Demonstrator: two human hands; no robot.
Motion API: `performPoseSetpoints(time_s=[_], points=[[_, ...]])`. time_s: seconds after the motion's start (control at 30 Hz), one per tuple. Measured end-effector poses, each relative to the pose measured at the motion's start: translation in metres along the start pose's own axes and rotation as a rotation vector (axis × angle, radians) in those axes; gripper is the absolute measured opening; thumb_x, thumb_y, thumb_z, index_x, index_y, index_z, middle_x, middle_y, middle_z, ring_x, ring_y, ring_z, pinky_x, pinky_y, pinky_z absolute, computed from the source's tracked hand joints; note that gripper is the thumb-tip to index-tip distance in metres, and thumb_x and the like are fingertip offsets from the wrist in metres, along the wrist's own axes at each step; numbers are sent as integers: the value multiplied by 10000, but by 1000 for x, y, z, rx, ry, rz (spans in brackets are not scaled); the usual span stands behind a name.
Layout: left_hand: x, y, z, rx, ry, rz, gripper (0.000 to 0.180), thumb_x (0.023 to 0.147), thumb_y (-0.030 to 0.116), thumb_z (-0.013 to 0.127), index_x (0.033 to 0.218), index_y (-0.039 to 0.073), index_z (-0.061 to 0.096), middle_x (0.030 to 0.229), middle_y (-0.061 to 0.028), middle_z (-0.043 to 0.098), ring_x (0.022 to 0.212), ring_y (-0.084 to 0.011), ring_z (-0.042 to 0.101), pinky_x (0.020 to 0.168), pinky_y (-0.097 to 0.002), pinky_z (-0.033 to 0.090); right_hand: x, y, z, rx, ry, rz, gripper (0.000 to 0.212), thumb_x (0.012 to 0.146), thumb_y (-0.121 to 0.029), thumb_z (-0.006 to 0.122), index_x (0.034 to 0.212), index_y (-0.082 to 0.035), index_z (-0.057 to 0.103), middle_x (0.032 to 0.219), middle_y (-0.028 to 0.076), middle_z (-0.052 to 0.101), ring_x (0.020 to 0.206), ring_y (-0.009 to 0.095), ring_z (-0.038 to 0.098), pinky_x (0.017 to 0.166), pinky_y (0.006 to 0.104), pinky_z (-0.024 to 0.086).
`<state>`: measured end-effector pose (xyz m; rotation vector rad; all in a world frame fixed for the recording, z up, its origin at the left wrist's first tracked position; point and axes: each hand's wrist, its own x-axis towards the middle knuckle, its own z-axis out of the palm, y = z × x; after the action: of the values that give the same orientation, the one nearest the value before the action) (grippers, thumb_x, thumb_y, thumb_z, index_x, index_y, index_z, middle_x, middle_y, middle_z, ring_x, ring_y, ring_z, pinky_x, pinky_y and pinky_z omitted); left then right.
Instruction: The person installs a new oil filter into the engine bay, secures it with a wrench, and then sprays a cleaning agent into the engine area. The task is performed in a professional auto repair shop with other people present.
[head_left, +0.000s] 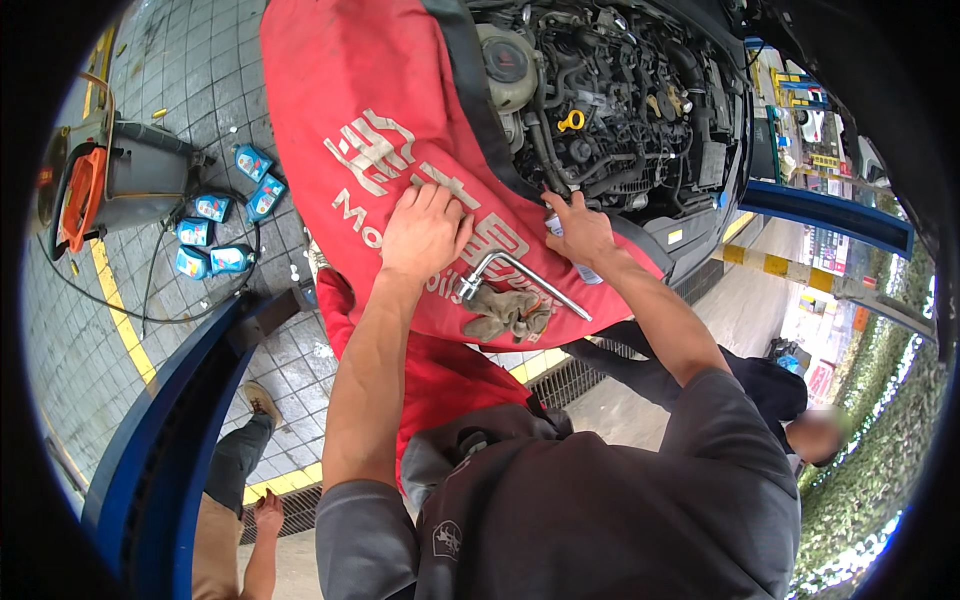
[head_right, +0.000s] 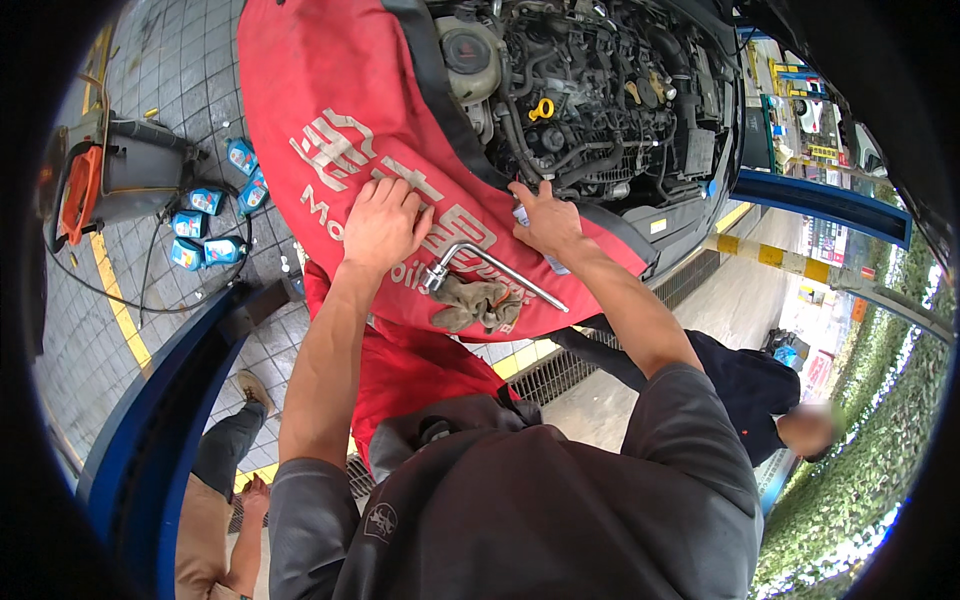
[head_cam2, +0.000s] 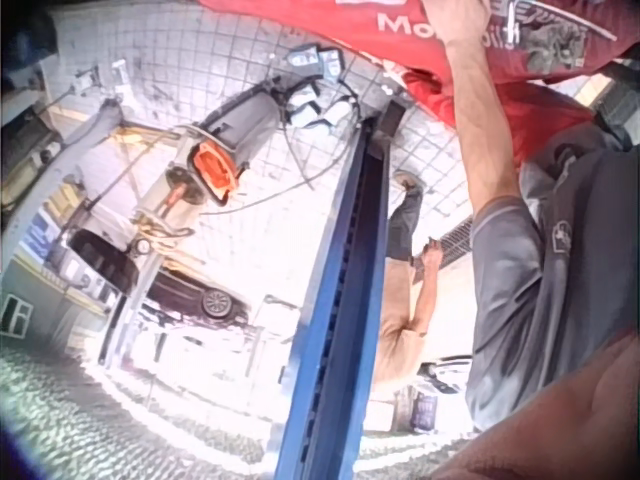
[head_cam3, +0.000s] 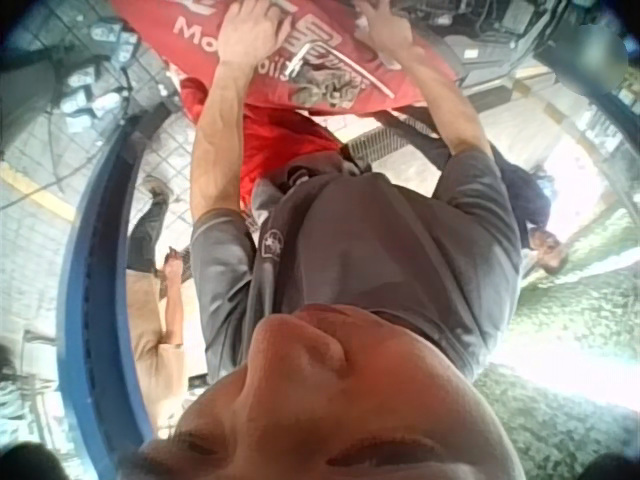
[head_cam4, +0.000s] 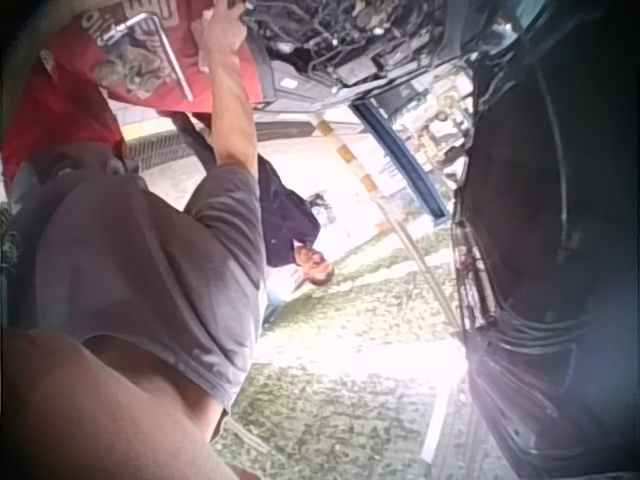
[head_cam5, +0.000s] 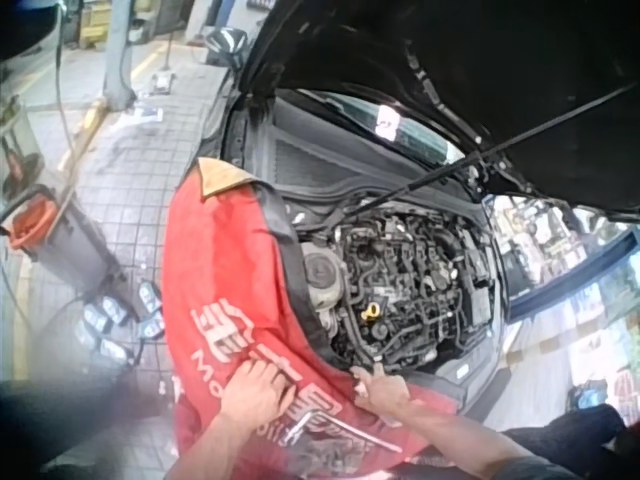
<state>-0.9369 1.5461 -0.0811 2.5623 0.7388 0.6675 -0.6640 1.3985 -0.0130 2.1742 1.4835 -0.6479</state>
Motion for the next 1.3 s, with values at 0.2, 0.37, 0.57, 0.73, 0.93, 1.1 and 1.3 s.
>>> performPoseSetpoints(time_s=[0.2, 0.37, 0.57, 0.73, 0.93, 1.1, 1.3], points=[[0, -1, 1, -1, -5, 5, 283, 964, 349, 713, 878, 84, 763, 979, -75, 677, 1041, -258, 630, 998, -418, 483, 0, 9, 7, -58, 2, -33, 779, 882, -366, 782, 1581, -263, 452, 1342, 274, 552, 972, 478, 743, 883, 546, 612], [0, -1, 1, -3, -11, -1, 283, 963, 348, 713, 876, 84, 763, 987, -72, 679, 1040, -255, 630, 991, -415, 485, 2, 17, 12, -80, -32, -38, 750, 891, -385, 789, 1559, -282, 462, 1322, 236, 557, 974, 478, 740, 870, 559, 606], [0, -1, 1, 5, -7, 5, 282, 961, 346, 716, 871, 83, 764, 992, -74, 686, 1045, -255, 633, 984, -413, 488, 0, 16, 8, -27, 11, -70, 743, 886, -356, 782, 1557, -269, 474, 1346, 263, 553, 961, 491, 739, 879, 552, 614], [0, 0, -1, 7, 5, 8, 271, 956, 334, 728, 856, 84, 757, 964, -76, 678, 1025, -258, 637, 973, -410, 493, 7, 6, 7, -1, 54, -33, 740, 888, -355, 777, 1557, -271, 475, 1330, 273, 557, 943, 494, 742, 862, 558, 619], [0, 0, 0, -5, 23, 9, 263, 954, 322, 738, 841, 84, 750, 951, -76, 673, 1010, -259, 641, 964, -410, 495, 11, 1, 6, -40, 45, -65, 750, 881, -362, 776, 1560, -274, 471, 1320, 276, 563, 955, 491, 745, 868, 555, 618], [0, -1, 1, -5, -9, 1, 273, 960, 333, 722, 855, 84, 757, 966, -72, 680, 1033, -256, 638, 963, -408, 485, 17, 6, 4, 63, 80, 13, 772, 871, -394, 768, 1570, -292, 454, 1328, 274, 566, 1002, 498, 738, 898, 561, 604], [1, -1, 0, -11, 7, 5, 270, 959, 329, 721, 858, 81, 757, 962, -66, 679, 1029, -249, 639, 958, -405, 485, 30, 10, 3, 71, 61, 43, 794, 853, -399, 761, 1570, -292, 438, 1323, 265, 580, 1043, 500, 725, 949, 566, 586]])
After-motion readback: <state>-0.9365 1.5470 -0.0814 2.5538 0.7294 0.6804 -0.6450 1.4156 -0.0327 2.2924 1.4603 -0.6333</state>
